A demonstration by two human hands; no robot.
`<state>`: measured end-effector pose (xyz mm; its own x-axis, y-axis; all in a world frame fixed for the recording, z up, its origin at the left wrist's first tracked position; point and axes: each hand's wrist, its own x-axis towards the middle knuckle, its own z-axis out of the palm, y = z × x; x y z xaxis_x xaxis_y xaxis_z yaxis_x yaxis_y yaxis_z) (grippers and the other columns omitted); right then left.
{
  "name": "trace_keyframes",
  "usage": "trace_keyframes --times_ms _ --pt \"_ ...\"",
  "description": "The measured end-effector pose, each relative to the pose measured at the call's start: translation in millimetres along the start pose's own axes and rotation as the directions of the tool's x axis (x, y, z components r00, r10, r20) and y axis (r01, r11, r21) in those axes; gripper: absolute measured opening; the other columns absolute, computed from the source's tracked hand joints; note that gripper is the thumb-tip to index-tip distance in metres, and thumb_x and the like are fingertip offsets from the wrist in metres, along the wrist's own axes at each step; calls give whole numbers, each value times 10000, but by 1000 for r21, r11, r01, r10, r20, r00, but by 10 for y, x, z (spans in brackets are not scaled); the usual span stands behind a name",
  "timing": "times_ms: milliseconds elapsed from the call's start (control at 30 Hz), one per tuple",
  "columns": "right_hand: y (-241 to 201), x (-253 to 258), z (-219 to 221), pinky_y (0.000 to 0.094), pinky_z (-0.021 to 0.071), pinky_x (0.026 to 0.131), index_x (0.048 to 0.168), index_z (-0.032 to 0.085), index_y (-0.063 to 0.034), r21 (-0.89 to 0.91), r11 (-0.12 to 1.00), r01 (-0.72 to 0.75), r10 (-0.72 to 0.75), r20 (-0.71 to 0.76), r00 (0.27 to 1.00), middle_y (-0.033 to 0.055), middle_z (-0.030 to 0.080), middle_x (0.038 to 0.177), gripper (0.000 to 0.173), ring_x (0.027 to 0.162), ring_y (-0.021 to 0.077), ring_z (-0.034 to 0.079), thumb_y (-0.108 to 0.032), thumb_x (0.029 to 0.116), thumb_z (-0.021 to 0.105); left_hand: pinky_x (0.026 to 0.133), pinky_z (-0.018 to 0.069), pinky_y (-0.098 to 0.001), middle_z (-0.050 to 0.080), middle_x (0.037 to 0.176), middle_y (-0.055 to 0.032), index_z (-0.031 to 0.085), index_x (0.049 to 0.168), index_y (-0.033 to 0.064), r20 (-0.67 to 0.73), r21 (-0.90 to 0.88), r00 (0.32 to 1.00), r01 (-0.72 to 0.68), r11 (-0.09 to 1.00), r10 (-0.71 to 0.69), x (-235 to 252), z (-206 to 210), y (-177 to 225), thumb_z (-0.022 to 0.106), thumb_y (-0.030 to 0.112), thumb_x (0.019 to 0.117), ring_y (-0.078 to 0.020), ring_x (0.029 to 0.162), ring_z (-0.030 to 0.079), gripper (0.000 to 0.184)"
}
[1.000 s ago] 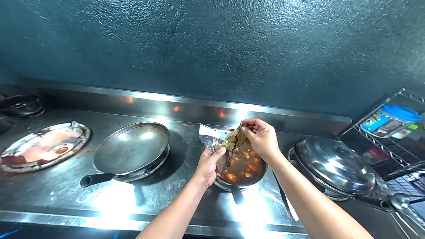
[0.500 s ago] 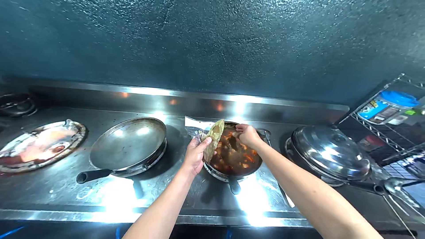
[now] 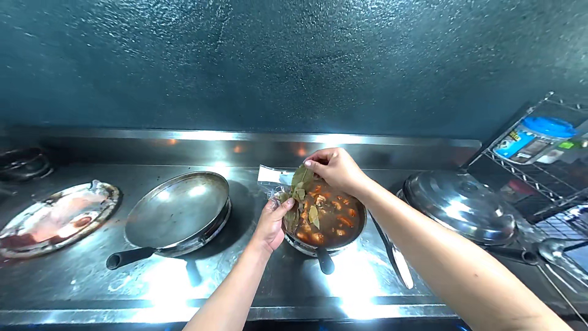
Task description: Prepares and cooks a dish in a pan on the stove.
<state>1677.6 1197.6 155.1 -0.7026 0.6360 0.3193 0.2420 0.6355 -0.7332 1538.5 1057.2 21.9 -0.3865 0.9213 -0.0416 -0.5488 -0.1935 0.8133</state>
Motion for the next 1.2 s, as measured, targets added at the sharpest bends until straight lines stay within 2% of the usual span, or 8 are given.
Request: trace_keyframes --times_ms 233,467,667,800,867,1000,1133,1200 --pt "30 6 -61 301 590 690 1006 761 -96 30 999 -30 33 -100 994 12 731 860 141 728 88 683 -205 1012 672 872 598 -441 698 1148 -114 588 1308 133 30 -87 999 41 995 -39 48 24 -75 634 152 1013 -225 1001 701 299" --pt "151 -68 61 306 572 760 1024 784 -118 10 999 -40 40 -3 999 0 744 891 130 782 67 677 -201 1007 685 883 596 -436 684 1187 -104 550 1361 153 48 -104 996 80 991 -75 122 92 -155 605 190 1035 -217 1029 695 333" --pt "201 -93 35 269 577 791 1061 760 -95 -71 988 137 -147 -178 973 14 724 939 156 837 63 676 -202 1014 657 907 587 -419 682 1193 -64 552 1341 173 44 -106 996 81 991 -76 162 108 -172 625 185 1023 -193 1059 683 326" --pt "197 -49 -8 240 575 739 1068 752 -87 -19 986 165 -162 -310 937 10 716 914 177 781 50 664 -216 1025 638 909 587 -431 688 1188 -74 575 1328 168 57 -117 995 82 990 -76 229 145 -183 624 171 1022 -203 1051 687 310" --pt "188 -29 -25 247 589 692 1063 746 -79 46 990 134 -110 -352 930 10 713 882 175 747 58 671 -211 1027 636 907 591 -438 690 1191 -83 583 1330 169 88 -129 994 80 988 -68 270 148 -190 634 165 1015 -209 1048 693 319" --pt "252 6 -66 290 617 676 1034 741 -55 255 967 13 93 -401 911 37 722 860 153 726 103 696 -179 1022 652 926 581 -429 690 1195 -76 601 1313 168 126 -122 991 60 991 -44 347 148 -182 668 140 988 -200 1063 684 334" --pt "394 -15 -234 271 587 641 1050 677 -41 516 856 -40 333 -490 805 22 681 852 134 683 90 650 -165 1034 628 903 588 -425 689 1161 -68 602 1293 167 146 -79 989 33 996 -22 385 109 -141 648 126 997 -194 1021 689 302" --pt "630 -57 -274 276 582 625 1057 671 -28 491 865 -97 380 -517 767 30 670 843 137 661 93 637 -157 1029 633 886 597 -449 689 1146 -79 609 1280 171 149 -78 989 14 997 -2 371 68 -103 647 135 997 -216 1000 697 288"
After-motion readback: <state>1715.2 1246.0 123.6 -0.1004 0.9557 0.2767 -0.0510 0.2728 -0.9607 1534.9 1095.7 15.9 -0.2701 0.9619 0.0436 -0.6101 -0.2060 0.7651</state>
